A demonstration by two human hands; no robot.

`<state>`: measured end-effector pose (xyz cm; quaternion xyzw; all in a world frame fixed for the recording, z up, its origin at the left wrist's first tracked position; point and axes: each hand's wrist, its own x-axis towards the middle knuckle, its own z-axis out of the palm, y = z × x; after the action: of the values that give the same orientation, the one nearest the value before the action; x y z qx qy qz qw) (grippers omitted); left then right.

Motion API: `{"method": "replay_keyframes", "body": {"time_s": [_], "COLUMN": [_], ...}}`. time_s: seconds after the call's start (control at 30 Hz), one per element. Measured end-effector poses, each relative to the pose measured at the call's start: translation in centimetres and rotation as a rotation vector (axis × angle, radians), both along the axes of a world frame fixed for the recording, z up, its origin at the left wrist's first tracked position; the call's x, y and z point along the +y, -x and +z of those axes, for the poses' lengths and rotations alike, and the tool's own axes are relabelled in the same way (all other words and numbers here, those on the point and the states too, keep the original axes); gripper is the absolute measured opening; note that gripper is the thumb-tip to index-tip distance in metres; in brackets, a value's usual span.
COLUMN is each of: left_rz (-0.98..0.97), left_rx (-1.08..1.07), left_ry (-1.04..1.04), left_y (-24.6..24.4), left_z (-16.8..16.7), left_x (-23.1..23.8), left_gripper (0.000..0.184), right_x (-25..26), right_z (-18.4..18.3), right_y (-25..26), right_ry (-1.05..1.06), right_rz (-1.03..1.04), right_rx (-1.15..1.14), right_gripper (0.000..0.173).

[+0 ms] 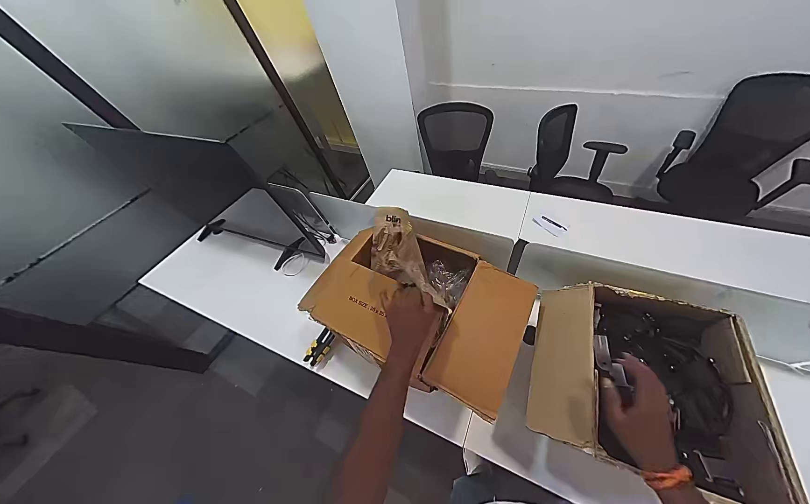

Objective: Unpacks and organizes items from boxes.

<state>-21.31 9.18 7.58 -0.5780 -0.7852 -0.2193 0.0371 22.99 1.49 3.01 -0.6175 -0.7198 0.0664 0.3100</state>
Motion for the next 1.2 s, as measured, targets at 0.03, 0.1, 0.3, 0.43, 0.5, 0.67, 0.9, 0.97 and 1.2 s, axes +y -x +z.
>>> {"method": "replay_keyframes", "body": {"time_s": [0.03,0.1,0.3,0.43,0.5,0.67,0.9,0.97,1.2], "left_rz": [0.010,0.026,0.231,0.425,0.520,0.798,0.800,0.758,0.784], "left_rx": [-0.010,-0.018,-0.264,-0.368,-0.384,-0.504,-1.013,-1.134,-0.726], "left_ry": [-0.029,-0.135,-0.398,-0.525,-0.555,-0.441,-0.596,-0.575,-0.384], "left_y": [0.7,2.0,6.4,11.5,14.3,17.5,14.0,12.6,9.6], "left_z": [0.7,2.2,7.1,7.2,6.0,0.7,-7.3,-7.9,-7.8], "left_x": [-0.9,-2.7,-9.0,-13.1,-15.1,-20.4,-25.2,-25.7,-26.0], "left_gripper": [0.043,0.041,0.032,0.033,0.034,0.039,0.030,0.024,0.031], "right_x": [0.1,0.2,-1.1,-2.3,-2.7,-3.9,1.9,5.1,14.8], "right_z": [-0.3,-1.4,-2.9,-3.0,-3.4,-4.2,1.6,3.3,1.2], "right_y": [2.3,6.5,15.5,17.6,17.7,17.2,22.9,26.3,38.0], "right_ry": [0.017,0.049,0.076,0.151,0.219,0.286,0.230,0.286,0.763], "right_rz": [0.073,0.218,0.510,0.592,0.606,0.627,0.701,0.700,0.313], "right_rx": [0.012,0.021,0.142,0.126,0.132,0.145,0.126,0.070,-0.229], "right_gripper": [0.054,0.052,0.041,0.043,0.044,0.035,0.038,0.045,0.100]}}
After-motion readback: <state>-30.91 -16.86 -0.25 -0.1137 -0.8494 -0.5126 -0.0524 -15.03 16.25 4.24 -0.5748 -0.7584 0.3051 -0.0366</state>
